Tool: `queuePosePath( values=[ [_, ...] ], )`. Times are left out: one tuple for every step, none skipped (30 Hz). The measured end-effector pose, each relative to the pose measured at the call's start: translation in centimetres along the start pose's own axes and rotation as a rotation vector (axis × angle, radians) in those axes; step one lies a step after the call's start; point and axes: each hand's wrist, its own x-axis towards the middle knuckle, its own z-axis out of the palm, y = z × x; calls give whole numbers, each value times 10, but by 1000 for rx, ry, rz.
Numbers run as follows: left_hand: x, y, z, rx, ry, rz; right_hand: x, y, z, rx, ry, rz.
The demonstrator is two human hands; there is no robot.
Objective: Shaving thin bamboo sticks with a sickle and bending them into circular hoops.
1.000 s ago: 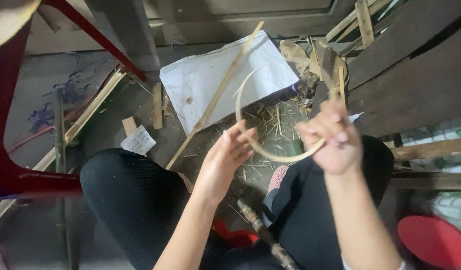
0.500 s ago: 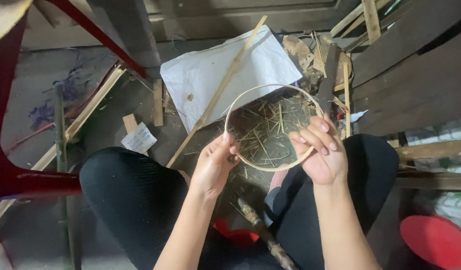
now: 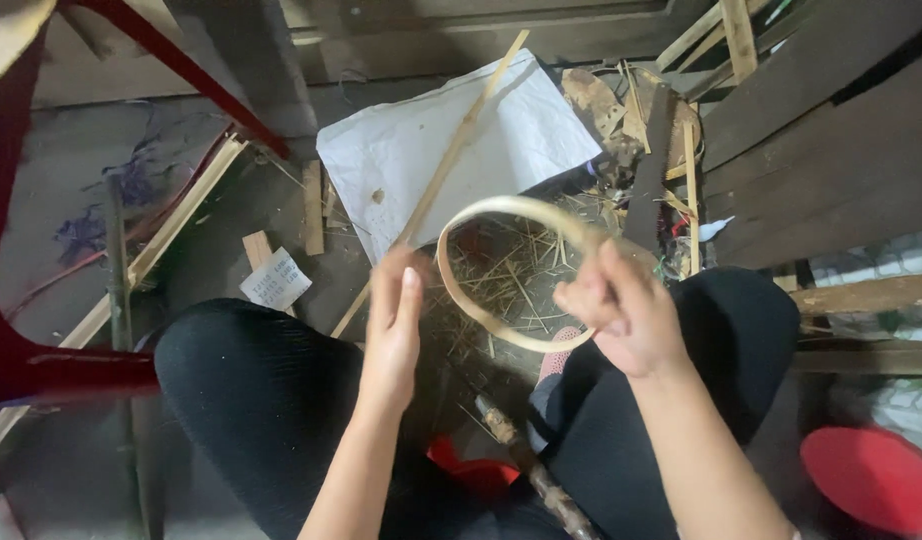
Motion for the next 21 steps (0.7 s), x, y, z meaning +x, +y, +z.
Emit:
queuePosePath(
  values=[
    [-1, 18, -1, 2, 1, 0, 0, 6, 3, 2, 0, 0],
    [-2, 35, -3, 250, -12, 186, 0, 11, 5, -132, -39, 20],
    [-3, 52, -4, 499, -25, 371, 0, 17, 8, -266, -79, 40],
    [1, 61, -3, 500, -19, 367, -1, 14, 14, -264, -83, 45],
    [5, 69, -2, 640, -141, 510, -1, 10, 21, -448, -144, 125],
    [10, 79, -1, 779, -265, 656, -1, 6, 27, -634, -207, 201],
    [14, 78, -5, 782, -258, 655, -1, 1, 34, -634, -214, 201],
    [18, 78, -9, 759, -542, 490, -1, -5, 42, -691, -270, 244],
    [23, 77, -12, 722, -820, 318, -1, -11, 48, -748, -326, 287],
    [22, 75, -14, 723, -821, 319, -1, -13, 50, -747, -325, 287],
    [22, 73, -17, 633, -889, 207, 0, -15, 50, -783, -371, 315],
    [23, 71, -20, 538, -954, 94, 0, -18, 51, -819, -416, 346],
    [21, 66, -20, 538, -956, 93, 0, -17, 50, -819, -415, 347],
    [18, 62, -20, 504, -945, 78, -1, -15, 48, -840, -431, 363],
    [15, 57, -20, 471, -935, 62, -2, -13, 47, -860, -447, 379],
    [14, 53, -21, 470, -937, 59, -2, -9, 45, -858, -445, 382],
    [13, 49, -22, 455, -942, 22, -2, -5, 44, -886, -458, 402],
    [12, 46, -22, 439, -949, -14, -2, -1, 43, -915, -469, 421],
    [12, 41, -23, 438, -951, -16, -1, -2, 44, -914, -467, 424],
    [11, 37, -24, 441, -980, -2, -1, -2, 45, -943, -487, 435],
    [11, 32, -25, 445, -1009, 12, 0, -3, 46, -973, -506, 447]
  ],
)
